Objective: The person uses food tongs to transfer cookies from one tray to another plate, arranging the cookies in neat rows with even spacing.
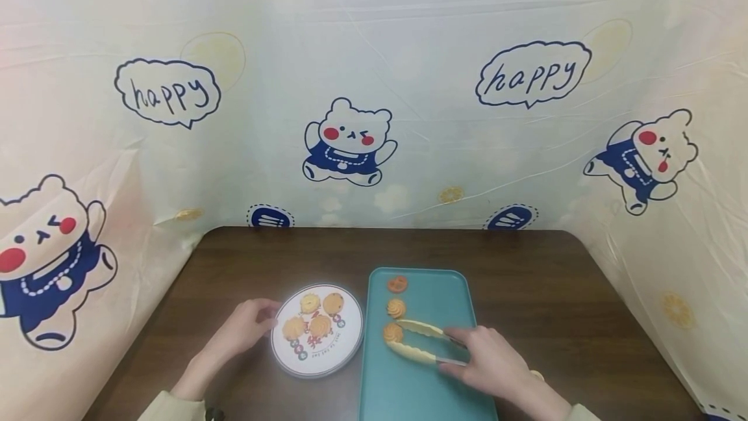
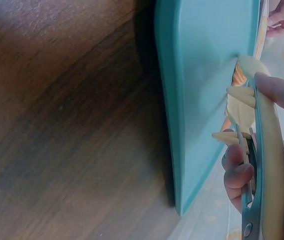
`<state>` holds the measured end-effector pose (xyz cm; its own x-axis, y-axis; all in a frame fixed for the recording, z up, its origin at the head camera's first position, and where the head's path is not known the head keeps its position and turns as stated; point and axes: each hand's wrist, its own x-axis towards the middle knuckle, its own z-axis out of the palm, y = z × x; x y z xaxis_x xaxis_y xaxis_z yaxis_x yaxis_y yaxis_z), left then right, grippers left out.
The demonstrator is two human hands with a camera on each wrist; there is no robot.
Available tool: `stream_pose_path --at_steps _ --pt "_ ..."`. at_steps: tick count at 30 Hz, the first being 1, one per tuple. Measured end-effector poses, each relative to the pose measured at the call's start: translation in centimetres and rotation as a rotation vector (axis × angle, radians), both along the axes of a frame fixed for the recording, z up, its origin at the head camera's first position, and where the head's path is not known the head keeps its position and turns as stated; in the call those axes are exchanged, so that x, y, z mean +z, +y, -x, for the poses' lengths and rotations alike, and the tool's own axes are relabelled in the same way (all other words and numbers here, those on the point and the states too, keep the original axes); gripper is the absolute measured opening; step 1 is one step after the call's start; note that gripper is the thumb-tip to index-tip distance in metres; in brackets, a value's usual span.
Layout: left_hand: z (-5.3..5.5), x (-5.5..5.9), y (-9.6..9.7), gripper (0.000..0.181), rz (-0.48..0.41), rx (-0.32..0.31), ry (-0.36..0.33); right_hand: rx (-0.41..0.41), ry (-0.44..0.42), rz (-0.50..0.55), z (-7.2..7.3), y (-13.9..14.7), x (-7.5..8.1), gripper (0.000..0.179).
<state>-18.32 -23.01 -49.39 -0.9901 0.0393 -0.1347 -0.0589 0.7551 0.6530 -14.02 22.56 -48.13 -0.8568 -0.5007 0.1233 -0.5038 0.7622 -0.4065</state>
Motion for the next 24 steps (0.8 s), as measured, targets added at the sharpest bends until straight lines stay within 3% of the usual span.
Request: stream_pose_path --at_steps 24 --pt "0.0 -0.11 -0.08 0.03 -0.004 -0.004 0.008 -0.02 -0.063 0.028 -0.13 -0.1 0.15 0.055"
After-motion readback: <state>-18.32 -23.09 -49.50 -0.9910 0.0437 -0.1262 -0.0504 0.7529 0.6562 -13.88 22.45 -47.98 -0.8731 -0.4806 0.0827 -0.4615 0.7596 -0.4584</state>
